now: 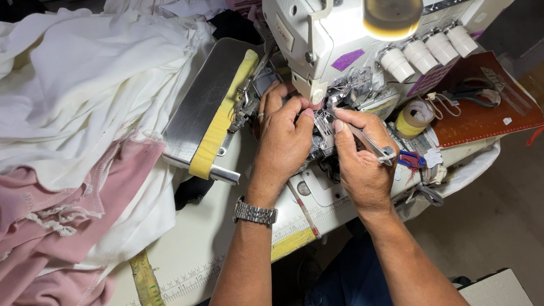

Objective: A person is threading and adjusting an industrial overlock sewing machine, using tweezers for precision and a notebook to record or check settings.

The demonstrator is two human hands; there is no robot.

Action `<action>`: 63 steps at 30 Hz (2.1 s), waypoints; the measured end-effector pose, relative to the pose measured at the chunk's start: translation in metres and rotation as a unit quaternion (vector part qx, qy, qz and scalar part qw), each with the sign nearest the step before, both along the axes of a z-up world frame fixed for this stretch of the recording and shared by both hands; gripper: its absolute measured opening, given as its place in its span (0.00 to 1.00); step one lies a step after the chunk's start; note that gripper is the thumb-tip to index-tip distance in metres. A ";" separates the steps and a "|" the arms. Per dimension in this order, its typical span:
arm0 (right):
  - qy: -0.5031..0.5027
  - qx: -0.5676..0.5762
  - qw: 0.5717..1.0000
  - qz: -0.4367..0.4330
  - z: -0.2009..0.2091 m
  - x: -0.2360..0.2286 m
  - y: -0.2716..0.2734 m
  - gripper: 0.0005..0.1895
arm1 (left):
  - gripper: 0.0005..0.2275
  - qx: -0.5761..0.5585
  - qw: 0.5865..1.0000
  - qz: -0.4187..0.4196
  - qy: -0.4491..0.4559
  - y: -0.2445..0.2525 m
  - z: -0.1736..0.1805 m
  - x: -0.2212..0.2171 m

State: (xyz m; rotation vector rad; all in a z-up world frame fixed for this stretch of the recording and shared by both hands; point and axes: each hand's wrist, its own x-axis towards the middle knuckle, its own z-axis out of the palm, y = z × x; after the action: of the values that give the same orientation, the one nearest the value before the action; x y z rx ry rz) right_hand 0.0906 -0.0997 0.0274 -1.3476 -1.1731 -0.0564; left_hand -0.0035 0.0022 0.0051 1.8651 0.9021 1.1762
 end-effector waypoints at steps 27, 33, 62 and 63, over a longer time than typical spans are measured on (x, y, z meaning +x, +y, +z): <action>0.025 0.008 1.000 0.007 -0.001 0.001 0.001 0.07 | 0.09 -0.049 0.998 0.022 0.025 0.003 0.006 0.010; 0.034 0.004 0.999 0.005 -0.002 0.002 0.001 0.07 | 0.08 -0.044 0.998 0.030 0.022 0.008 -0.004 0.015; 0.104 0.113 0.982 0.110 -0.019 0.010 -0.035 0.05 | 0.05 -0.012 0.993 0.001 -0.117 -0.086 0.044 -0.015; 0.104 0.115 0.982 0.111 -0.018 0.009 -0.036 0.05 | 0.05 -0.010 0.993 0.002 -0.116 -0.086 0.044 -0.015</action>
State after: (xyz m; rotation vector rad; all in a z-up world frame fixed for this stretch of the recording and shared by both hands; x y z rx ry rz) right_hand 0.0994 -0.1356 0.0098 -0.9893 -1.0957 0.1048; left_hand -0.0184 -0.0843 0.0495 1.6695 0.7837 1.3484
